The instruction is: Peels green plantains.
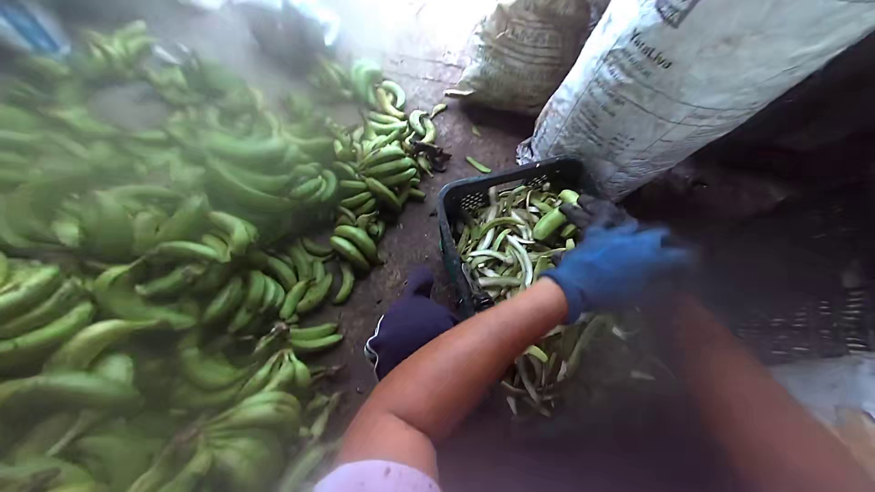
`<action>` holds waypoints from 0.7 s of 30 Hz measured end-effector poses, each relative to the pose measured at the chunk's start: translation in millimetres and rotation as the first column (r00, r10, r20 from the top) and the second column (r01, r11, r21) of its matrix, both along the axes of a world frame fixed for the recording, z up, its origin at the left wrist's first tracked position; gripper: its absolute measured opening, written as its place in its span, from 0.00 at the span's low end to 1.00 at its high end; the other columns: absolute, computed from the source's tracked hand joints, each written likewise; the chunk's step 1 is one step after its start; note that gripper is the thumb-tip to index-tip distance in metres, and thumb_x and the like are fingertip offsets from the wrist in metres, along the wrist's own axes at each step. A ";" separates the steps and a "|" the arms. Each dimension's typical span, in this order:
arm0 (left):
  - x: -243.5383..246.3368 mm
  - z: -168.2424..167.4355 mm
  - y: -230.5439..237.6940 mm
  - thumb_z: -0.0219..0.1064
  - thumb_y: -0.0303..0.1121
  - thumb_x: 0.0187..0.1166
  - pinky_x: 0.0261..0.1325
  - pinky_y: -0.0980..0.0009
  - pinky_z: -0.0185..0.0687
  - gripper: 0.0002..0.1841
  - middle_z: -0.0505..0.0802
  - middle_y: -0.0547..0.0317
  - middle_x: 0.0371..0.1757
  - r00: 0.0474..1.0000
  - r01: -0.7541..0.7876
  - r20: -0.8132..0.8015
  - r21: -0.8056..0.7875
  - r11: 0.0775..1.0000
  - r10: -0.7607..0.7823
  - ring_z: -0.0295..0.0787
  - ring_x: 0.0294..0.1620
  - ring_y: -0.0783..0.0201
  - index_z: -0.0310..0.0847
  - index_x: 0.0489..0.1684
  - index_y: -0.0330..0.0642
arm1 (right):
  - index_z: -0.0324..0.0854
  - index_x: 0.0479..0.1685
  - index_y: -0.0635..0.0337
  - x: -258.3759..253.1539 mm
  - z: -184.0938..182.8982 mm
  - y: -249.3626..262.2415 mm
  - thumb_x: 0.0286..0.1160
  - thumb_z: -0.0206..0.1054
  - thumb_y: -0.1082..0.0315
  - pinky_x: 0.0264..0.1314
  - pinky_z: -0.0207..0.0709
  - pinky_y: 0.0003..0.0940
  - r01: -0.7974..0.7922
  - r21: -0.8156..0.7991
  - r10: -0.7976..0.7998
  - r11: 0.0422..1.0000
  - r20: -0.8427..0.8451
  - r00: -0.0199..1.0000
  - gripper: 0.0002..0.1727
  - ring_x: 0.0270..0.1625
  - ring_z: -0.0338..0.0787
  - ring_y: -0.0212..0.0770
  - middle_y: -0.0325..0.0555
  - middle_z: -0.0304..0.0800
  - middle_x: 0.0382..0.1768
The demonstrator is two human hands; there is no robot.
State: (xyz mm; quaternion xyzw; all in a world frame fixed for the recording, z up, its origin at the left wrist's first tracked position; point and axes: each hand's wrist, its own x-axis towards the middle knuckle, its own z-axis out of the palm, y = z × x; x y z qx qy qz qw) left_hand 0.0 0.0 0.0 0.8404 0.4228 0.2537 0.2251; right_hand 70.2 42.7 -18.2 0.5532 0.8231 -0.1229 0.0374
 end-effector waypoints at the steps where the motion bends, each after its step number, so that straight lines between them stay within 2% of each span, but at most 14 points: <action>1: -14.4 0.7 9.7 0.68 0.39 0.81 0.71 0.48 0.77 0.16 0.90 0.55 0.66 0.994 -0.087 0.064 0.047 0.995 0.084 0.84 0.68 0.53 0.89 0.65 0.55 | 0.80 0.70 0.61 -13.1 -8.6 2.3 0.70 0.72 0.61 0.69 0.70 0.70 0.064 0.096 -0.076 0.993 0.124 0.989 0.27 0.72 0.81 0.69 0.71 0.82 0.66; 2: -32.0 3.8 17.6 0.68 0.42 0.81 0.69 0.50 0.80 0.18 0.89 0.55 0.69 0.980 -0.172 0.115 0.053 0.984 0.165 0.86 0.67 0.55 0.87 0.68 0.56 | 0.84 0.55 0.64 -17.6 -16.3 10.8 0.69 0.72 0.58 0.58 0.75 0.72 0.041 0.096 -0.060 0.995 0.205 0.977 0.21 0.62 0.86 0.70 0.71 0.87 0.55; 4: -72.4 14.2 22.5 0.68 0.42 0.81 0.67 0.49 0.81 0.23 0.86 0.51 0.73 0.929 -0.344 0.139 -0.025 0.939 0.344 0.86 0.67 0.53 0.80 0.76 0.53 | 0.83 0.66 0.62 -14.1 -39.4 40.1 0.76 0.72 0.56 0.76 0.64 0.72 -0.102 -0.102 0.129 0.990 0.314 0.940 0.25 0.75 0.78 0.67 0.66 0.83 0.68; 6: -108.5 16.4 20.2 0.66 0.42 0.83 0.70 0.48 0.79 0.25 0.81 0.52 0.79 0.850 -0.503 0.110 -0.121 0.856 0.516 0.83 0.71 0.52 0.75 0.81 0.55 | 0.82 0.73 0.52 6.3 -94.8 79.3 0.71 0.72 0.56 0.86 0.48 0.73 -0.371 0.002 0.357 0.929 0.273 0.893 0.28 0.83 0.70 0.65 0.59 0.79 0.76; 7: -124.9 15.5 18.0 0.64 0.41 0.84 0.69 0.47 0.79 0.25 0.79 0.52 0.81 0.812 -0.557 0.102 -0.160 0.815 0.575 0.83 0.72 0.51 0.74 0.81 0.55 | 0.79 0.76 0.45 11.1 -110.2 95.0 0.70 0.71 0.58 0.86 0.45 0.74 -0.423 0.036 0.402 0.905 0.248 0.881 0.30 0.86 0.68 0.62 0.52 0.77 0.80; 9: -153.0 10.0 14.2 0.60 0.44 0.86 0.73 0.46 0.77 0.25 0.76 0.56 0.84 0.761 -0.612 0.088 -0.233 0.756 0.643 0.80 0.76 0.53 0.71 0.84 0.58 | 0.75 0.80 0.39 17.4 -115.8 112.9 0.71 0.70 0.60 0.82 0.54 0.74 -0.425 0.095 0.407 0.900 0.162 0.899 0.32 0.84 0.71 0.59 0.46 0.77 0.81; 11: -169.6 5.7 11.9 0.59 0.45 0.87 0.74 0.43 0.74 0.26 0.75 0.56 0.85 0.751 -0.622 0.047 -0.284 0.730 0.659 0.78 0.77 0.52 0.70 0.85 0.59 | 0.74 0.81 0.41 21.2 -91.0 112.6 0.76 0.66 0.58 0.81 0.63 0.69 -0.329 0.125 0.336 0.936 -0.034 0.941 0.30 0.83 0.74 0.55 0.45 0.77 0.80; 13: -170.1 2.0 9.9 0.63 0.45 0.84 0.71 0.39 0.75 0.30 0.75 0.53 0.85 0.790 -0.587 -0.015 -0.305 0.750 0.613 0.79 0.76 0.48 0.67 0.87 0.60 | 0.75 0.79 0.49 16.1 -52.4 92.1 0.83 0.64 0.57 0.85 0.66 0.55 -0.206 0.062 0.214 0.977 -0.350 0.912 0.26 0.82 0.74 0.47 0.46 0.77 0.79; 15: -155.8 -3.9 12.6 0.70 0.52 0.77 0.73 0.37 0.74 0.40 0.72 0.55 0.88 0.840 -0.535 -0.063 -0.269 0.801 0.540 0.75 0.80 0.46 0.59 0.92 0.63 | 0.73 0.79 0.49 -0.1 -15.4 55.9 0.85 0.64 0.62 0.75 0.80 0.37 -0.152 -0.130 0.019 0.980 -0.696 0.718 0.24 0.71 0.84 0.32 0.39 0.83 0.72; 16: -145.9 -4.0 13.7 0.72 0.54 0.74 0.75 0.36 0.71 0.45 0.68 0.53 0.90 0.860 -0.506 -0.071 -0.247 0.826 0.506 0.68 0.85 0.44 0.53 0.94 0.62 | 0.73 0.79 0.51 -8.3 -1.9 39.3 0.85 0.62 0.65 0.69 0.84 0.35 -0.194 -0.190 -0.038 0.962 -0.802 0.596 0.23 0.65 0.87 0.32 0.40 0.86 0.67; 17: -137.2 -3.4 14.9 0.73 0.53 0.73 0.77 0.37 0.70 0.47 0.65 0.53 0.91 0.875 -0.481 -0.065 -0.218 0.849 0.479 0.64 0.87 0.45 0.50 0.95 0.61 | 0.74 0.78 0.52 -15.0 8.4 24.7 0.86 0.62 0.67 0.67 0.85 0.35 -0.245 -0.200 -0.051 0.949 -0.862 0.504 0.22 0.63 0.89 0.33 0.40 0.88 0.64; 18: -131.9 -1.4 15.2 0.73 0.47 0.74 0.77 0.41 0.72 0.45 0.67 0.52 0.90 0.888 -0.457 -0.034 -0.180 0.871 0.458 0.67 0.86 0.47 0.51 0.95 0.58 | 0.76 0.74 0.53 -21.3 15.8 11.8 0.85 0.63 0.66 0.64 0.86 0.35 -0.253 -0.168 -0.035 0.953 -0.889 0.456 0.20 0.59 0.90 0.33 0.39 0.89 0.60; 20: -132.6 3.5 15.6 0.70 0.35 0.76 0.76 0.52 0.77 0.39 0.75 0.50 0.84 0.896 -0.418 0.103 -0.127 0.899 0.431 0.77 0.79 0.53 0.59 0.91 0.53 | 0.73 0.78 0.55 -27.8 25.6 -8.1 0.87 0.61 0.62 0.73 0.82 0.35 -0.242 -0.043 0.069 0.969 -0.897 0.436 0.23 0.67 0.86 0.32 0.38 0.87 0.66; 21: -135.9 5.9 16.1 0.69 0.34 0.77 0.73 0.53 0.79 0.36 0.79 0.48 0.80 0.879 -0.428 0.172 -0.126 0.895 0.444 0.81 0.74 0.53 0.62 0.90 0.52 | 0.68 0.83 0.54 -27.6 27.1 -17.4 0.89 0.59 0.58 0.76 0.80 0.37 -0.217 0.018 0.122 0.976 -0.872 0.474 0.26 0.71 0.84 0.34 0.41 0.84 0.71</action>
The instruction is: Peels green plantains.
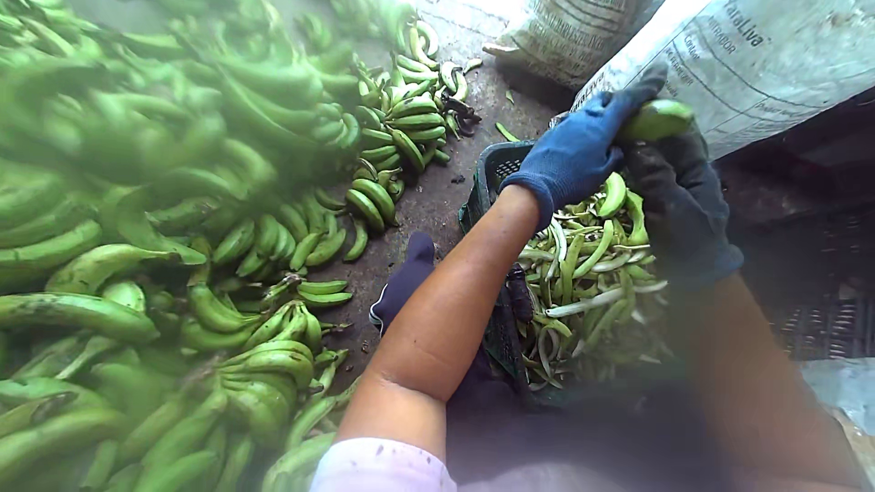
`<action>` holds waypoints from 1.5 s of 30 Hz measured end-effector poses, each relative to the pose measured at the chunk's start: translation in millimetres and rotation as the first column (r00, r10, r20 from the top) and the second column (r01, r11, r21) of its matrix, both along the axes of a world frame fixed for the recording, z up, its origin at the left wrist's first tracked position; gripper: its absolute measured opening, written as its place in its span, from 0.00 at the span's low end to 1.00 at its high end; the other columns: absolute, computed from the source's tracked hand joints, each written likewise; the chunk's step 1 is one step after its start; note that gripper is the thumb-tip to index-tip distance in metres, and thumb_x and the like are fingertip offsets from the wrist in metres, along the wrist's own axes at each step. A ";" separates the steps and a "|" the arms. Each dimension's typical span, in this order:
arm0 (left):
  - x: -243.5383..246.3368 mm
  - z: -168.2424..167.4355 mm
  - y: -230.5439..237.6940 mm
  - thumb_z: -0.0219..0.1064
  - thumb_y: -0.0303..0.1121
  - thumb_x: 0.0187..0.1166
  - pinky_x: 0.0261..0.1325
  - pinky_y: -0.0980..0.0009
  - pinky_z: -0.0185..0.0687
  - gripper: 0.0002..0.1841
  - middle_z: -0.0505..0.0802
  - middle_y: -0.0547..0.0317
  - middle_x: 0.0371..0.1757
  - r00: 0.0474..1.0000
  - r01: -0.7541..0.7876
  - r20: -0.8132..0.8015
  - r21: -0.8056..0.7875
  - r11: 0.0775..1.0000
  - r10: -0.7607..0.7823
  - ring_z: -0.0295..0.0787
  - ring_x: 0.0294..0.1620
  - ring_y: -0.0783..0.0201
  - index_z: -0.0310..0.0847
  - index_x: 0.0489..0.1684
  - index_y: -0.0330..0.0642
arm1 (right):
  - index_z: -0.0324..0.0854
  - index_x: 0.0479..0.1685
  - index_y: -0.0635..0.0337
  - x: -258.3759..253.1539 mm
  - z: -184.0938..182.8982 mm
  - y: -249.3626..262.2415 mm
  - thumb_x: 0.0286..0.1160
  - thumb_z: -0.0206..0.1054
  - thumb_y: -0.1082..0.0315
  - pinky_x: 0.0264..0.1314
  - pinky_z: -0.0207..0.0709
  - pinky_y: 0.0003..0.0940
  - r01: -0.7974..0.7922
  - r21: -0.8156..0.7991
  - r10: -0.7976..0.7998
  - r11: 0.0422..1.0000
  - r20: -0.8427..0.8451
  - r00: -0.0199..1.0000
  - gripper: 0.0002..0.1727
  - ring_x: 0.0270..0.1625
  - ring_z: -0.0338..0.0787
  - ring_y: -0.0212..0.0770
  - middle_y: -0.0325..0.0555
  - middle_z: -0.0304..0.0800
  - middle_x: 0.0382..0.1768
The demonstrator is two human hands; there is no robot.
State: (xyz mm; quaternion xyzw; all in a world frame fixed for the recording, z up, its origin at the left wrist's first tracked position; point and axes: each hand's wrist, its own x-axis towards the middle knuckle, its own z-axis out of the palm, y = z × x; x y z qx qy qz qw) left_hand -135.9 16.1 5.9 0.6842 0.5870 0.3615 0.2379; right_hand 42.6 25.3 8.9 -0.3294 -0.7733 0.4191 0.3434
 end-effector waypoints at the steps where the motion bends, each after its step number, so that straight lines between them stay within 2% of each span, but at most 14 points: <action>1: -4.5 4.1 -1.5 0.69 0.34 0.79 0.72 0.53 0.80 0.35 0.81 0.46 0.78 0.996 -0.042 0.074 0.011 0.999 0.041 0.83 0.72 0.52 0.63 0.89 0.51 | 0.62 0.89 0.53 2.6 -0.9 -11.9 0.90 0.57 0.54 0.76 0.80 0.37 0.032 0.066 -0.038 0.997 0.102 0.994 0.31 0.72 0.84 0.34 0.43 0.81 0.75; 4: -19.1 15.8 -11.1 0.70 0.35 0.79 0.75 0.53 0.77 0.34 0.83 0.46 0.75 0.910 -0.180 0.380 0.001 0.984 0.166 0.82 0.73 0.54 0.64 0.88 0.46 | 0.50 0.94 0.43 10.1 -29.2 -63.7 0.88 0.59 0.50 0.52 0.87 0.50 0.066 -0.040 -0.034 0.997 0.536 0.844 0.37 0.51 0.91 0.42 0.47 0.87 0.63; 7: -24.4 13.9 -11.0 0.71 0.40 0.78 0.70 0.53 0.82 0.34 0.87 0.50 0.70 0.793 -0.256 0.563 -0.038 0.966 0.232 0.86 0.68 0.59 0.66 0.86 0.48 | 0.49 0.95 0.43 0.8 -88.9 -94.8 0.80 0.65 0.43 0.61 0.81 0.65 -0.038 -0.241 0.224 0.970 0.821 0.525 0.45 0.59 0.90 0.57 0.54 0.89 0.61; 10: -20.1 11.4 -8.7 0.71 0.43 0.78 0.65 0.52 0.85 0.34 0.88 0.50 0.67 0.637 -0.270 0.702 -0.184 0.945 0.319 0.88 0.64 0.58 0.64 0.86 0.50 | 0.47 0.96 0.42 -17.4 -102.2 -103.2 0.78 0.64 0.45 0.66 0.75 0.67 -0.044 -0.216 0.219 0.975 0.925 0.311 0.46 0.67 0.85 0.63 0.57 0.87 0.65; 13: -16.7 13.1 -12.7 0.68 0.41 0.82 0.53 0.54 0.91 0.34 0.87 0.45 0.64 0.407 -0.194 0.851 -0.275 0.942 0.332 0.90 0.57 0.55 0.59 0.86 0.47 | 0.50 0.94 0.40 -16.3 -99.3 -92.7 0.79 0.64 0.55 0.64 0.76 0.68 0.006 -0.306 0.281 0.952 0.881 0.380 0.42 0.64 0.87 0.63 0.59 0.88 0.61; 18: -18.2 21.7 -18.0 0.65 0.41 0.84 0.45 0.54 0.91 0.29 0.88 0.44 0.56 0.232 -0.116 0.911 -0.321 0.940 0.340 0.90 0.48 0.51 0.61 0.83 0.46 | 0.70 0.82 0.54 29.0 -100.4 -70.3 0.68 0.60 0.72 0.63 0.84 0.40 -0.078 -0.683 0.318 0.726 0.233 0.919 0.34 0.60 0.89 0.40 0.47 0.88 0.64; 22: -21.6 -8.2 -2.6 0.68 0.40 0.80 0.44 0.45 0.92 0.30 0.89 0.38 0.53 0.095 -0.070 0.984 -0.144 0.987 0.151 0.91 0.47 0.44 0.63 0.80 0.43 | 0.62 0.85 0.42 69.7 -84.6 -49.8 0.66 0.74 0.53 0.62 0.83 0.59 -0.374 -0.831 0.196 0.413 -0.320 0.927 0.42 0.62 0.88 0.55 0.53 0.86 0.62; 24: -19.2 -10.0 -1.0 0.69 0.39 0.79 0.46 0.45 0.92 0.31 0.89 0.38 0.53 0.158 -0.080 0.976 -0.139 0.987 0.151 0.92 0.48 0.44 0.62 0.79 0.42 | 0.61 0.86 0.40 82.1 -60.8 -38.4 0.71 0.73 0.48 0.60 0.85 0.59 -0.395 -0.784 0.204 0.479 -0.338 0.919 0.41 0.59 0.90 0.55 0.52 0.88 0.58; 27: -5.1 18.9 -15.7 0.72 0.37 0.76 0.51 0.58 0.90 0.30 0.91 0.51 0.53 0.492 -0.182 0.819 -0.234 0.955 0.294 0.91 0.48 0.59 0.68 0.77 0.44 | 0.73 0.74 0.51 89.3 -21.9 -27.5 0.73 0.73 0.57 0.46 0.92 0.46 -0.179 -0.629 0.086 0.756 -0.175 0.981 0.29 0.48 0.95 0.50 0.51 0.92 0.51; 30: 11.2 13.7 -14.2 0.74 0.38 0.71 0.56 0.57 0.89 0.31 0.91 0.54 0.57 0.672 -0.168 0.696 -0.189 0.967 0.253 0.90 0.53 0.62 0.71 0.77 0.48 | 0.69 0.85 0.39 87.1 -10.9 -18.9 0.74 0.70 0.57 0.39 0.91 0.37 0.081 -0.451 -0.072 0.889 0.036 0.997 0.35 0.42 0.95 0.43 0.47 0.95 0.50; 34: 33.9 9.4 -10.5 0.75 0.40 0.72 0.55 0.57 0.89 0.31 0.92 0.55 0.54 0.716 -0.140 0.656 -0.203 0.969 0.241 0.91 0.51 0.62 0.72 0.77 0.49 | 0.71 0.83 0.42 86.1 -34.1 -8.0 0.78 0.67 0.50 0.46 0.91 0.41 0.159 -0.334 -0.134 0.929 0.096 0.986 0.32 0.46 0.95 0.40 0.42 0.95 0.53; 39: 51.5 5.9 -7.4 0.75 0.40 0.73 0.58 0.57 0.90 0.32 0.92 0.54 0.57 0.711 -0.126 0.665 -0.200 0.972 0.229 0.91 0.54 0.61 0.70 0.79 0.47 | 0.67 0.86 0.40 85.9 -29.9 -9.3 0.77 0.70 0.61 0.54 0.89 0.36 0.163 -0.240 -0.149 0.957 0.077 0.986 0.35 0.54 0.90 0.32 0.39 0.88 0.64; 42: 63.9 9.8 -9.4 0.73 0.38 0.74 0.55 0.58 0.91 0.30 0.91 0.52 0.55 0.614 -0.090 0.765 -0.176 0.980 0.193 0.91 0.52 0.60 0.69 0.77 0.44 | 0.60 0.90 0.34 88.5 -28.8 -11.2 0.79 0.69 0.53 0.41 0.92 0.42 0.194 -0.315 -0.182 0.929 0.069 0.981 0.38 0.42 0.94 0.39 0.43 0.90 0.58; 45: 71.5 13.1 -11.5 0.68 0.37 0.78 0.50 0.57 0.91 0.29 0.89 0.50 0.55 0.467 -0.019 0.873 -0.150 0.988 0.142 0.90 0.50 0.57 0.64 0.78 0.44 | 0.59 0.89 0.31 96.4 -32.3 -10.0 0.89 0.55 0.47 0.27 0.85 0.28 0.018 -0.561 -0.118 0.828 -0.144 0.983 0.29 0.27 0.89 0.36 0.44 0.93 0.49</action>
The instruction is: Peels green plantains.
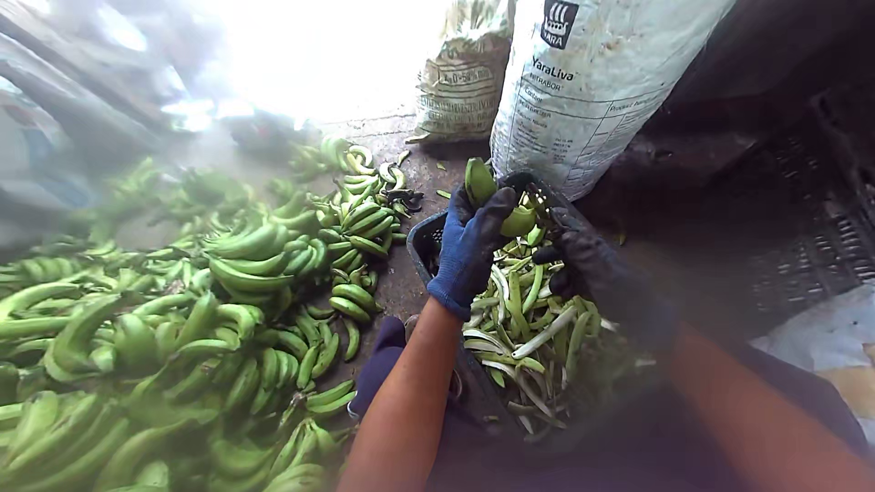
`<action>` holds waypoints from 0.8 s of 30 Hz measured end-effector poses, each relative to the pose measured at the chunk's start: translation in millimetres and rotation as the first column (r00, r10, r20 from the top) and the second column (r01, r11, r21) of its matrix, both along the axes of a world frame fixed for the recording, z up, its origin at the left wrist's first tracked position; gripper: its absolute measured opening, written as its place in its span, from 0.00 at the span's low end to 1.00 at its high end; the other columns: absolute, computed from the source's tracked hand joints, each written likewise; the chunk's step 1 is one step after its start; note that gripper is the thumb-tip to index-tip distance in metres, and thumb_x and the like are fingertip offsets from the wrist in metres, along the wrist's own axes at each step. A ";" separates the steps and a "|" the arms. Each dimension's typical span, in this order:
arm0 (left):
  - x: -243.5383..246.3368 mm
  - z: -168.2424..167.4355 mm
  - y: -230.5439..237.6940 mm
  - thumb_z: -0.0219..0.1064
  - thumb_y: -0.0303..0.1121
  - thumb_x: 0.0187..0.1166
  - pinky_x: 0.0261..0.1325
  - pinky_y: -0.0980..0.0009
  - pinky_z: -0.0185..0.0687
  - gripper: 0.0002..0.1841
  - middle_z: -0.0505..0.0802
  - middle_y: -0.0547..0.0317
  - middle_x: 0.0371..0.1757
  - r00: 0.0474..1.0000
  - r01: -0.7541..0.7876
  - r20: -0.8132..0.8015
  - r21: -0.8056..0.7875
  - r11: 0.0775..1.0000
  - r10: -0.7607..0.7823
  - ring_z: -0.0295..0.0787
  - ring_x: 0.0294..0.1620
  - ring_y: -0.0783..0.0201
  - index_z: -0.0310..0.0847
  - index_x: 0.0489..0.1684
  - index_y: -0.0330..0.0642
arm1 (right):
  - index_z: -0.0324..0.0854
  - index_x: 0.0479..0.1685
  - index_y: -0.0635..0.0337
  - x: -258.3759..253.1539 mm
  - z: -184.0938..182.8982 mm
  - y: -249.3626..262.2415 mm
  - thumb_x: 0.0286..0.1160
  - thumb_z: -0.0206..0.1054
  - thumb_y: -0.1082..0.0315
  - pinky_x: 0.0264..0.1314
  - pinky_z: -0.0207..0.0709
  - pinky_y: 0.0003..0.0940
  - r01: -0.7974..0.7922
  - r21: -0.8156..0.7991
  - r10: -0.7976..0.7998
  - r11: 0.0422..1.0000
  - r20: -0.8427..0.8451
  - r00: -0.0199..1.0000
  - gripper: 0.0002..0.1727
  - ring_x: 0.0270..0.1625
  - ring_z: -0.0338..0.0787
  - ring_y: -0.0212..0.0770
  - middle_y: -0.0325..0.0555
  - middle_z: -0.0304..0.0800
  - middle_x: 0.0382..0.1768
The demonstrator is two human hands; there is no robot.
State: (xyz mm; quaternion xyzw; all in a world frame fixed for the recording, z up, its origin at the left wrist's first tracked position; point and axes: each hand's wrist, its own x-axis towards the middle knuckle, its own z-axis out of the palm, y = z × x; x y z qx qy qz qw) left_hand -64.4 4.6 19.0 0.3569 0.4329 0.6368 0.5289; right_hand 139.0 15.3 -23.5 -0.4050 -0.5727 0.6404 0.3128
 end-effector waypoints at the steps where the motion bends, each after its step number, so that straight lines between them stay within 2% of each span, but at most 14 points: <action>1: 0.4 0.2 -1.4 0.67 0.37 0.79 0.50 0.56 0.91 0.28 0.89 0.49 0.55 1.000 -0.002 0.021 -0.004 1.000 0.003 0.91 0.50 0.55 0.64 0.78 0.44 | 0.62 0.87 0.32 2.1 2.1 -1.9 0.91 0.52 0.45 0.26 0.84 0.26 -0.023 -0.076 0.016 0.997 -0.094 0.995 0.27 0.26 0.89 0.36 0.47 0.94 0.49; 5: -1.3 6.1 -2.8 0.67 0.36 0.82 0.49 0.55 0.93 0.26 0.90 0.45 0.54 0.998 -0.055 -0.003 -0.039 0.998 0.055 0.92 0.49 0.53 0.65 0.77 0.42 | 0.71 0.84 0.41 11.2 10.2 -10.1 0.93 0.50 0.47 0.31 0.84 0.26 -0.109 -0.245 0.024 0.964 -0.325 0.945 0.26 0.34 0.91 0.37 0.52 0.92 0.57; 6: -1.2 5.9 -2.9 0.67 0.36 0.81 0.49 0.56 0.93 0.26 0.90 0.46 0.53 0.998 -0.068 -0.007 -0.034 0.997 0.068 0.92 0.49 0.53 0.65 0.76 0.42 | 0.73 0.80 0.45 13.7 8.7 -10.6 0.93 0.49 0.48 0.29 0.83 0.24 -0.154 -0.277 0.040 0.948 -0.376 0.926 0.25 0.34 0.91 0.35 0.52 0.92 0.59; 9: -4.8 -2.4 -2.0 0.66 0.37 0.82 0.52 0.51 0.92 0.26 0.88 0.44 0.57 0.996 -0.046 0.079 0.006 0.999 0.045 0.90 0.53 0.49 0.64 0.77 0.43 | 0.77 0.75 0.50 16.7 -2.2 -6.8 0.90 0.49 0.42 0.18 0.77 0.18 -0.417 -0.354 0.108 0.837 -0.641 0.760 0.29 0.24 0.86 0.30 0.56 0.90 0.60; 11: -7.0 -3.7 -4.4 0.63 0.39 0.84 0.53 0.46 0.92 0.26 0.87 0.41 0.61 0.991 -0.031 0.133 -0.001 1.000 0.030 0.90 0.57 0.45 0.63 0.79 0.44 | 0.77 0.75 0.47 16.8 -5.5 -5.2 0.86 0.54 0.38 0.16 0.77 0.20 -0.477 -0.355 0.129 0.804 -0.679 0.723 0.30 0.23 0.87 0.32 0.57 0.90 0.60; 13: -7.7 -0.5 -6.3 0.62 0.40 0.85 0.51 0.48 0.92 0.26 0.87 0.42 0.60 0.991 -0.049 0.124 -0.023 0.999 0.051 0.90 0.55 0.46 0.63 0.80 0.45 | 0.78 0.73 0.45 17.0 -1.1 -4.3 0.85 0.55 0.38 0.21 0.80 0.20 -0.426 -0.307 0.189 0.851 -0.578 0.794 0.29 0.25 0.87 0.30 0.50 0.92 0.55; 14: -7.2 1.3 -7.3 0.63 0.39 0.85 0.52 0.48 0.92 0.26 0.87 0.42 0.60 0.991 -0.058 0.117 -0.028 0.998 0.061 0.90 0.56 0.47 0.62 0.80 0.45 | 0.79 0.73 0.46 17.6 1.2 -4.4 0.87 0.54 0.40 0.25 0.83 0.21 -0.376 -0.254 0.215 0.891 -0.494 0.843 0.28 0.27 0.88 0.30 0.47 0.92 0.50; 15: -6.4 3.7 -7.8 0.64 0.37 0.84 0.53 0.49 0.92 0.26 0.88 0.42 0.59 0.992 -0.069 0.103 -0.026 0.997 0.071 0.90 0.55 0.48 0.63 0.79 0.43 | 0.79 0.74 0.47 17.6 2.9 -4.8 0.89 0.51 0.43 0.28 0.85 0.22 -0.314 -0.193 0.218 0.930 -0.399 0.891 0.26 0.28 0.89 0.31 0.45 0.93 0.43; 16: -4.5 5.6 -8.4 0.65 0.36 0.84 0.52 0.51 0.93 0.25 0.89 0.43 0.56 0.993 -0.087 0.084 -0.023 0.996 0.088 0.91 0.53 0.50 0.65 0.78 0.41 | 0.77 0.76 0.46 18.0 3.8 -5.6 0.91 0.48 0.47 0.30 0.85 0.24 -0.262 -0.117 0.217 0.958 -0.304 0.928 0.25 0.29 0.89 0.32 0.45 0.92 0.40; 17: -3.1 5.4 -9.0 0.67 0.35 0.82 0.51 0.54 0.92 0.27 0.89 0.45 0.54 0.995 -0.089 0.054 -0.018 0.996 0.089 0.91 0.51 0.53 0.63 0.78 0.41 | 0.75 0.80 0.45 19.1 3.1 -6.1 0.92 0.48 0.51 0.31 0.84 0.25 -0.225 -0.042 0.210 0.973 -0.228 0.951 0.24 0.30 0.87 0.33 0.44 0.91 0.40; 19: -0.2 2.1 -10.5 0.69 0.35 0.78 0.51 0.58 0.91 0.29 0.89 0.49 0.53 0.996 -0.085 0.009 -0.014 0.996 0.086 0.90 0.49 0.57 0.62 0.78 0.41 | 0.72 0.80 0.42 18.8 0.4 -7.8 0.87 0.56 0.57 0.35 0.83 0.28 -0.154 0.032 0.157 0.988 -0.126 0.980 0.23 0.34 0.86 0.34 0.43 0.88 0.43; 20: 0.4 0.8 -11.1 0.69 0.35 0.77 0.51 0.58 0.91 0.30 0.89 0.49 0.54 0.997 -0.080 -0.004 -0.006 0.997 0.080 0.90 0.49 0.58 0.63 0.77 0.40 | 0.69 0.82 0.40 17.7 -1.6 -7.8 0.85 0.60 0.58 0.39 0.87 0.32 -0.122 -0.005 0.121 0.993 -0.106 0.987 0.26 0.40 0.89 0.37 0.44 0.89 0.47; 22: 1.7 0.2 -12.5 0.70 0.35 0.77 0.51 0.58 0.92 0.29 0.89 0.48 0.54 0.997 -0.072 -0.021 -0.005 0.997 0.072 0.91 0.50 0.57 0.64 0.76 0.39 | 0.73 0.76 0.44 13.6 -4.7 -8.3 0.79 0.68 0.64 0.46 0.92 0.41 -0.038 -0.153 0.027 0.988 -0.072 0.997 0.25 0.47 0.94 0.44 0.48 0.91 0.51; 24: 3.4 -1.9 -12.9 0.70 0.34 0.76 0.54 0.61 0.90 0.28 0.89 0.51 0.55 0.996 -0.058 -0.069 0.027 0.998 0.060 0.89 0.52 0.61 0.67 0.75 0.39 | 0.75 0.72 0.48 11.7 -5.7 -8.4 0.79 0.69 0.66 0.42 0.92 0.37 -0.018 -0.199 0.014 0.980 -0.021 1.000 0.23 0.44 0.95 0.43 0.47 0.92 0.48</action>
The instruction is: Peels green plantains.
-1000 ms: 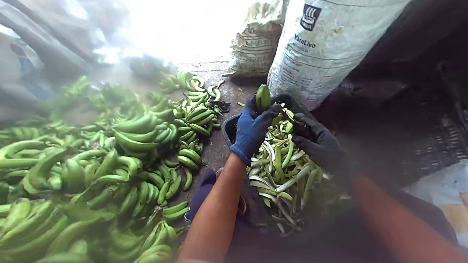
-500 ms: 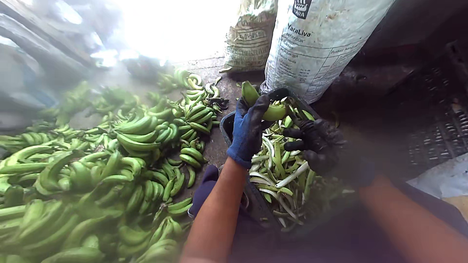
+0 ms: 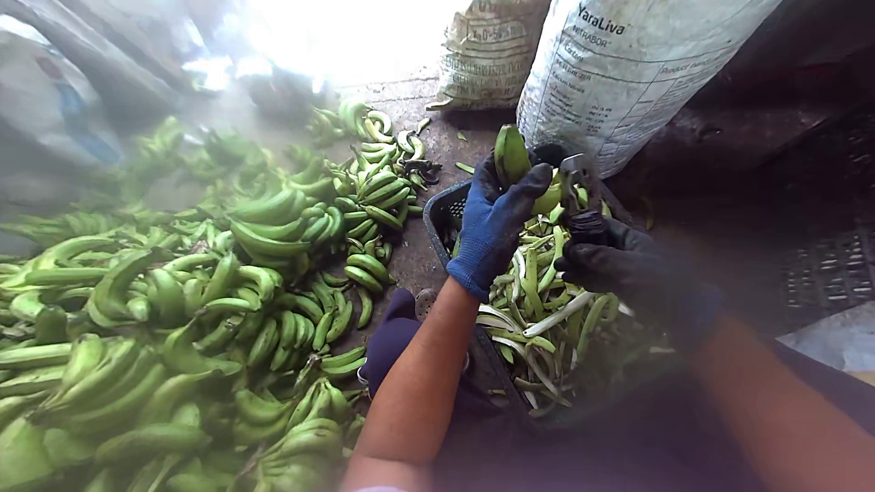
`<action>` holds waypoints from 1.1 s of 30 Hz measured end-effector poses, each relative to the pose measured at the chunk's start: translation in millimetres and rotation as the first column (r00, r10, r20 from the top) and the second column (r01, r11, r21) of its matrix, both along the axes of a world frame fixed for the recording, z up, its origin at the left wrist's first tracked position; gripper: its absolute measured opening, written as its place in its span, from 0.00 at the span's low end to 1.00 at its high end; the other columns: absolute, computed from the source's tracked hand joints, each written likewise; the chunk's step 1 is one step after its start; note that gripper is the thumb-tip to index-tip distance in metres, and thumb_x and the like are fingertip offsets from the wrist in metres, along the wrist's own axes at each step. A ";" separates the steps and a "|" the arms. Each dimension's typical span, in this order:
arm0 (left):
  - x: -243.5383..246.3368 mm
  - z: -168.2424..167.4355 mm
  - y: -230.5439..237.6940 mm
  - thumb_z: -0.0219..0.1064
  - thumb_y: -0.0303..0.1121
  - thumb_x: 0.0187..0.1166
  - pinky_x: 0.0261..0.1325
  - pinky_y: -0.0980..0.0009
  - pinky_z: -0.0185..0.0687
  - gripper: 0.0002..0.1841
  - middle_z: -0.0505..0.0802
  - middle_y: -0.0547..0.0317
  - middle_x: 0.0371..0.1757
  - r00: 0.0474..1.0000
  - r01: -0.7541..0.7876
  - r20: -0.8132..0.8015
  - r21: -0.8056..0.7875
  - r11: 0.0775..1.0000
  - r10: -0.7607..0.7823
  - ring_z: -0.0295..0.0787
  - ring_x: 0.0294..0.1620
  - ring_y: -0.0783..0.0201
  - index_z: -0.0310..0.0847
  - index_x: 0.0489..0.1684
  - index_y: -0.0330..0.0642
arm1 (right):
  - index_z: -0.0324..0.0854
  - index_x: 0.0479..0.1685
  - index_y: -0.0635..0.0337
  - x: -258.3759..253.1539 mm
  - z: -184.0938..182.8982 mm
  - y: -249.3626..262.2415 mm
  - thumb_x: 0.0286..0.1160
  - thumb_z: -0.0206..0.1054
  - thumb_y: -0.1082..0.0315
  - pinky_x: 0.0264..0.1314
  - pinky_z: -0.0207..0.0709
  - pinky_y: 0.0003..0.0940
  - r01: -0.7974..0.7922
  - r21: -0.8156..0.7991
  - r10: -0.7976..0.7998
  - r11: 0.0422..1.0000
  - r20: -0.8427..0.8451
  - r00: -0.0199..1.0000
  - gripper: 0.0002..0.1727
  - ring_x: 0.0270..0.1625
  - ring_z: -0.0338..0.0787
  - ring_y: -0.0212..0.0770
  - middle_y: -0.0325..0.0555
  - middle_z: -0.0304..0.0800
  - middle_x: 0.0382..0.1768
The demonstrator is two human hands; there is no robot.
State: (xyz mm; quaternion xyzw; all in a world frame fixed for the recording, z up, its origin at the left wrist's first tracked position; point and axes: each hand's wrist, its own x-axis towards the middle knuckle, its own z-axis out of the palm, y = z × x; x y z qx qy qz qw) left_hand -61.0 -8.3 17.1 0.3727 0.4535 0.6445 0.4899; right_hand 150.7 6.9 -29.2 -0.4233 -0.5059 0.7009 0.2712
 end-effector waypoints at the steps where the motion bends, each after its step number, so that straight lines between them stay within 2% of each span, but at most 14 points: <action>1: 0.5 -1.2 0.1 0.71 0.34 0.74 0.55 0.62 0.89 0.28 0.89 0.53 0.55 0.999 -0.004 -0.042 0.014 1.000 0.004 0.89 0.52 0.62 0.68 0.74 0.39 | 0.75 0.72 0.47 0.2 1.4 0.8 0.79 0.69 0.64 0.38 0.89 0.32 -0.023 0.039 0.022 0.999 0.027 0.999 0.22 0.40 0.93 0.38 0.44 0.92 0.46; 5: -0.7 -3.7 -0.9 0.73 0.34 0.73 0.58 0.62 0.90 0.31 0.90 0.55 0.57 0.982 -0.011 -0.191 -0.012 1.000 0.009 0.90 0.54 0.64 0.69 0.78 0.42 | 0.77 0.77 0.40 3.8 17.3 -0.1 0.78 0.71 0.56 0.37 0.88 0.30 -0.023 0.396 -0.068 0.918 0.214 0.974 0.26 0.37 0.91 0.31 0.36 0.92 0.47; 8: -3.8 -6.5 -2.6 0.74 0.36 0.72 0.59 0.64 0.89 0.29 0.91 0.57 0.57 0.932 -0.026 -0.361 -0.028 0.999 0.014 0.90 0.54 0.67 0.73 0.75 0.43 | 0.70 0.79 0.45 -2.3 25.0 -6.7 0.82 0.67 0.55 0.42 0.90 0.32 0.046 0.521 -0.112 0.852 0.096 0.989 0.27 0.41 0.92 0.34 0.39 0.91 0.52; 9: -4.3 -8.5 -2.8 0.74 0.37 0.72 0.59 0.63 0.89 0.29 0.91 0.57 0.58 0.924 -0.018 -0.382 -0.028 0.999 0.005 0.90 0.55 0.66 0.74 0.75 0.43 | 0.69 0.78 0.46 -3.4 21.6 -6.3 0.83 0.66 0.55 0.40 0.90 0.32 0.003 0.508 -0.078 0.862 0.126 0.989 0.26 0.39 0.92 0.34 0.39 0.91 0.50; 11: -4.3 -9.0 -3.1 0.74 0.35 0.71 0.61 0.60 0.89 0.30 0.90 0.54 0.60 0.955 0.032 -0.296 0.015 0.999 -0.026 0.90 0.58 0.63 0.73 0.76 0.40 | 0.77 0.74 0.45 -2.3 5.1 -0.2 0.84 0.66 0.57 0.35 0.89 0.38 -0.223 0.306 0.081 0.926 0.414 0.906 0.21 0.33 0.91 0.37 0.42 0.92 0.41; 13: -8.4 -2.6 -1.6 0.71 0.33 0.73 0.62 0.60 0.87 0.30 0.88 0.52 0.61 0.982 0.098 -0.171 0.071 0.993 -0.085 0.88 0.59 0.61 0.69 0.77 0.38 | 0.80 0.69 0.47 -6.5 -10.3 7.0 0.88 0.62 0.56 0.39 0.85 0.45 -0.353 0.078 0.237 0.932 0.606 0.760 0.17 0.33 0.90 0.42 0.48 0.91 0.38; 14: -12.1 0.4 -0.1 0.69 0.34 0.75 0.61 0.60 0.87 0.30 0.88 0.52 0.61 0.985 0.125 -0.132 0.077 0.989 -0.114 0.87 0.59 0.61 0.67 0.78 0.38 | 0.79 0.71 0.47 -5.9 -12.0 7.6 0.88 0.61 0.54 0.43 0.85 0.46 -0.363 0.070 0.246 0.929 0.616 0.748 0.18 0.36 0.91 0.43 0.48 0.92 0.41; 18: -21.8 0.2 3.8 0.54 0.47 0.88 0.49 0.61 0.90 0.30 0.89 0.53 0.54 0.981 0.142 -0.134 -0.018 0.990 -0.143 0.89 0.47 0.60 0.58 0.88 0.47 | 0.68 0.87 0.32 6.5 6.6 6.3 0.82 0.66 0.55 0.51 0.87 0.37 -0.274 0.410 0.077 0.870 0.436 0.897 0.31 0.50 0.89 0.31 0.37 0.88 0.61; 20: -22.0 0.5 6.0 0.46 0.48 0.91 0.39 0.64 0.89 0.26 0.88 0.54 0.48 0.983 0.138 -0.111 -0.050 0.989 -0.143 0.88 0.38 0.61 0.62 0.85 0.50 | 0.68 0.87 0.36 9.2 10.1 6.4 0.75 0.72 0.58 0.57 0.86 0.36 -0.266 0.585 0.026 0.766 0.385 0.922 0.37 0.57 0.87 0.31 0.40 0.83 0.67; 22: -21.5 -0.5 6.2 0.45 0.48 0.92 0.41 0.64 0.89 0.25 0.88 0.54 0.50 0.986 0.133 -0.097 -0.056 0.990 -0.138 0.88 0.40 0.62 0.67 0.81 0.49 | 0.69 0.87 0.37 11.1 9.7 4.0 0.72 0.71 0.56 0.63 0.83 0.40 -0.304 0.716 -0.022 0.628 0.407 0.913 0.37 0.63 0.85 0.34 0.41 0.83 0.69; 27: -11.6 -3.7 -3.7 0.43 0.46 0.93 0.50 0.66 0.89 0.24 0.88 0.59 0.54 0.984 0.117 -0.133 -0.017 0.993 -0.118 0.88 0.48 0.67 0.70 0.79 0.47 | 0.72 0.85 0.39 5.0 7.2 -6.3 0.72 0.70 0.51 0.59 0.83 0.43 -0.334 0.855 -0.092 0.396 0.398 0.913 0.36 0.61 0.85 0.41 0.45 0.86 0.61; 28: -7.0 -3.1 -11.9 0.43 0.47 0.93 0.52 0.67 0.88 0.23 0.88 0.61 0.57 0.976 0.127 -0.176 -0.034 0.991 -0.131 0.87 0.50 0.69 0.70 0.79 0.50 | 0.74 0.84 0.39 3.5 8.6 -5.2 0.70 0.71 0.52 0.57 0.83 0.49 -0.356 0.855 -0.132 0.378 0.430 0.893 0.36 0.60 0.87 0.46 0.48 0.86 0.60; 30: 4.0 -0.8 -28.9 0.42 0.53 0.92 0.38 0.73 0.87 0.23 0.89 0.69 0.50 0.962 0.164 -0.207 -0.093 0.982 -0.180 0.86 0.40 0.76 0.73 0.76 0.62 | 0.75 0.83 0.38 6.4 16.1 6.6 0.71 0.73 0.54 0.63 0.80 0.58 -0.382 0.833 -0.220 0.401 0.492 0.842 0.35 0.64 0.86 0.55 0.53 0.87 0.63; 33: 11.0 1.8 -31.5 0.42 0.60 0.91 0.26 0.73 0.85 0.24 0.91 0.63 0.40 0.917 0.391 -0.033 -0.133 0.911 -0.398 0.87 0.30 0.70 0.77 0.65 0.59 | 0.69 0.87 0.35 25.3 25.5 37.9 0.78 0.69 0.54 0.69 0.76 0.62 -0.313 0.803 -0.385 0.508 0.536 0.751 0.34 0.69 0.84 0.58 0.54 0.85 0.67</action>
